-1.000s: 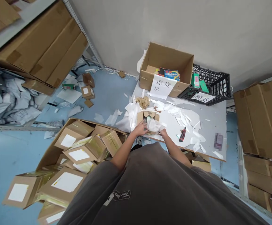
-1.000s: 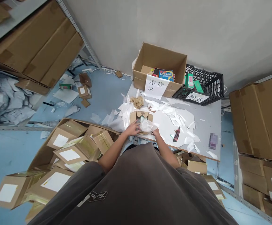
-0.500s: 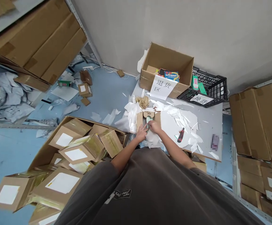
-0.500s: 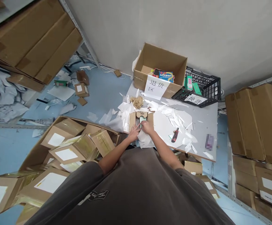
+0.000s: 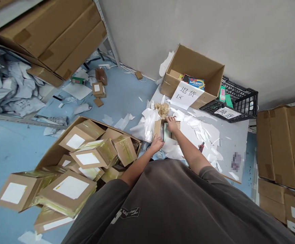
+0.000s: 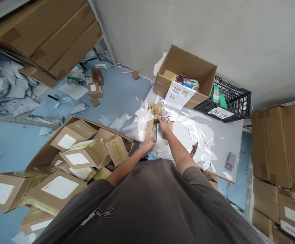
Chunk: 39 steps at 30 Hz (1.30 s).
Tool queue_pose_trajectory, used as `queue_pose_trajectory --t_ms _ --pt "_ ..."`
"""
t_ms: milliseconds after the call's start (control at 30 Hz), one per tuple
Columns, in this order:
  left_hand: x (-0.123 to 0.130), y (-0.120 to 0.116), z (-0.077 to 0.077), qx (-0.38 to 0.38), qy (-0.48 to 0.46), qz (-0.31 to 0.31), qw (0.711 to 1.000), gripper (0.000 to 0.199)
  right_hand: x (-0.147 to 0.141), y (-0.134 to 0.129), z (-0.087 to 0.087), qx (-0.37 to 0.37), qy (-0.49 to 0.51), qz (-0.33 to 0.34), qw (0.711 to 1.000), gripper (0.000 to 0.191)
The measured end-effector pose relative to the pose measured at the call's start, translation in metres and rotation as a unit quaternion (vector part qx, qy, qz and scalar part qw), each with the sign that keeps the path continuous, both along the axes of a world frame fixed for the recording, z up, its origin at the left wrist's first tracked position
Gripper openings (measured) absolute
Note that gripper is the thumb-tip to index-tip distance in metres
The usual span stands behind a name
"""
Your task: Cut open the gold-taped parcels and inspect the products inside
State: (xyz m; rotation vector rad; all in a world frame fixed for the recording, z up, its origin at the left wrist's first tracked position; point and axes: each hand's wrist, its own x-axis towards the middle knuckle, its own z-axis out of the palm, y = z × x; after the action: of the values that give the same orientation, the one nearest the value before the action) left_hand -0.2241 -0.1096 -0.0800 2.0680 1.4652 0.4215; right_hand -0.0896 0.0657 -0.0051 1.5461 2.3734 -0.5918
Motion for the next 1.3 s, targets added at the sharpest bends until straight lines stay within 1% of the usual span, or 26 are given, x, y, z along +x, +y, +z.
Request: queue_pose_trajectory --t_ms 67,133,167,200,233,267,333,400,467,533,600,633,700,800,867,900,967,1033,1100,1200,1300 --pt "-0.006 0.000 0.001 -0.002 -0.011 -0.004 1.000 0.026 -0.003 -0.010 0.005 0.040 0.021 -0.009 0.999 0.079" --pt "-0.009 0.000 0.003 -0.006 -0.026 -0.013 1.000 0.026 -0.001 -0.032 0.009 0.060 0.039 -0.028 0.997 0.066" --pt "-0.008 0.000 0.004 -0.008 -0.032 -0.017 0.999 0.024 0.000 -0.046 0.008 0.049 0.033 -0.046 0.997 0.059" --pt "-0.007 0.000 0.004 -0.011 -0.035 -0.020 0.999 0.022 0.002 -0.059 0.007 0.015 0.009 -0.069 0.997 0.055" --pt "-0.005 0.001 0.005 -0.013 -0.036 -0.022 0.999 0.020 0.002 -0.071 0.004 -0.025 -0.024 -0.097 0.995 0.054" --pt "-0.002 0.001 0.005 -0.015 -0.035 -0.023 0.999 0.019 0.002 -0.080 -0.001 -0.062 -0.055 -0.124 0.989 0.057" --pt "0.003 0.002 0.006 -0.018 -0.033 -0.021 0.999 0.019 -0.002 -0.089 -0.012 -0.120 -0.098 -0.175 0.972 0.071" --pt "0.005 0.004 0.007 -0.021 -0.034 -0.017 0.999 0.022 -0.010 -0.086 -0.024 -0.156 -0.108 -0.215 0.958 0.089" --pt "0.004 0.004 0.009 -0.028 -0.029 -0.021 0.999 0.025 -0.020 -0.078 -0.035 -0.178 -0.103 -0.239 0.949 0.105" --pt "0.001 0.004 0.010 -0.036 -0.015 -0.037 0.999 0.026 -0.028 -0.071 -0.043 -0.179 -0.098 -0.252 0.946 0.117" --pt "-0.003 0.002 0.012 -0.042 -0.005 -0.054 0.998 0.025 -0.030 -0.070 -0.049 -0.164 -0.088 -0.266 0.946 0.123" --pt "-0.005 0.002 0.012 -0.042 -0.004 -0.058 0.997 0.023 -0.029 -0.071 -0.050 -0.152 -0.081 -0.273 0.947 0.122" --pt "-0.006 0.000 0.011 -0.038 -0.010 -0.048 0.998 0.020 -0.024 -0.075 -0.048 -0.125 -0.064 -0.281 0.949 0.113" --pt "-0.005 0.000 0.008 -0.027 -0.025 -0.013 0.999 0.016 -0.017 -0.078 -0.036 -0.095 -0.047 -0.274 0.956 0.090" --pt "-0.004 0.005 0.006 -0.024 -0.033 0.002 0.999 0.012 -0.015 -0.078 -0.023 -0.078 -0.038 -0.267 0.960 0.084" --pt "-0.003 0.009 0.005 -0.025 -0.034 0.005 0.999 0.010 -0.015 -0.077 -0.016 -0.068 -0.033 -0.266 0.961 0.085" --pt "-0.003 0.017 0.004 -0.030 -0.030 0.010 0.999 0.010 -0.015 -0.076 0.000 -0.049 -0.019 -0.263 0.963 0.094" --pt "-0.005 0.025 0.006 -0.034 -0.021 0.019 0.999 0.014 -0.011 -0.074 0.016 -0.032 -0.001 -0.254 0.967 0.103" --pt "-0.008 0.031 0.010 -0.039 -0.009 0.024 0.999 0.013 -0.002 -0.072 0.033 -0.026 0.013 -0.250 0.968 0.106" --pt "-0.013 0.038 0.018 -0.049 0.021 0.021 0.998 0.009 0.020 -0.066 0.059 -0.041 0.016 -0.260 0.965 0.106" --pt "-0.019 0.047 0.027 -0.075 0.066 0.016 0.995 0.004 0.050 -0.061 0.083 -0.038 0.025 -0.258 0.965 0.106"
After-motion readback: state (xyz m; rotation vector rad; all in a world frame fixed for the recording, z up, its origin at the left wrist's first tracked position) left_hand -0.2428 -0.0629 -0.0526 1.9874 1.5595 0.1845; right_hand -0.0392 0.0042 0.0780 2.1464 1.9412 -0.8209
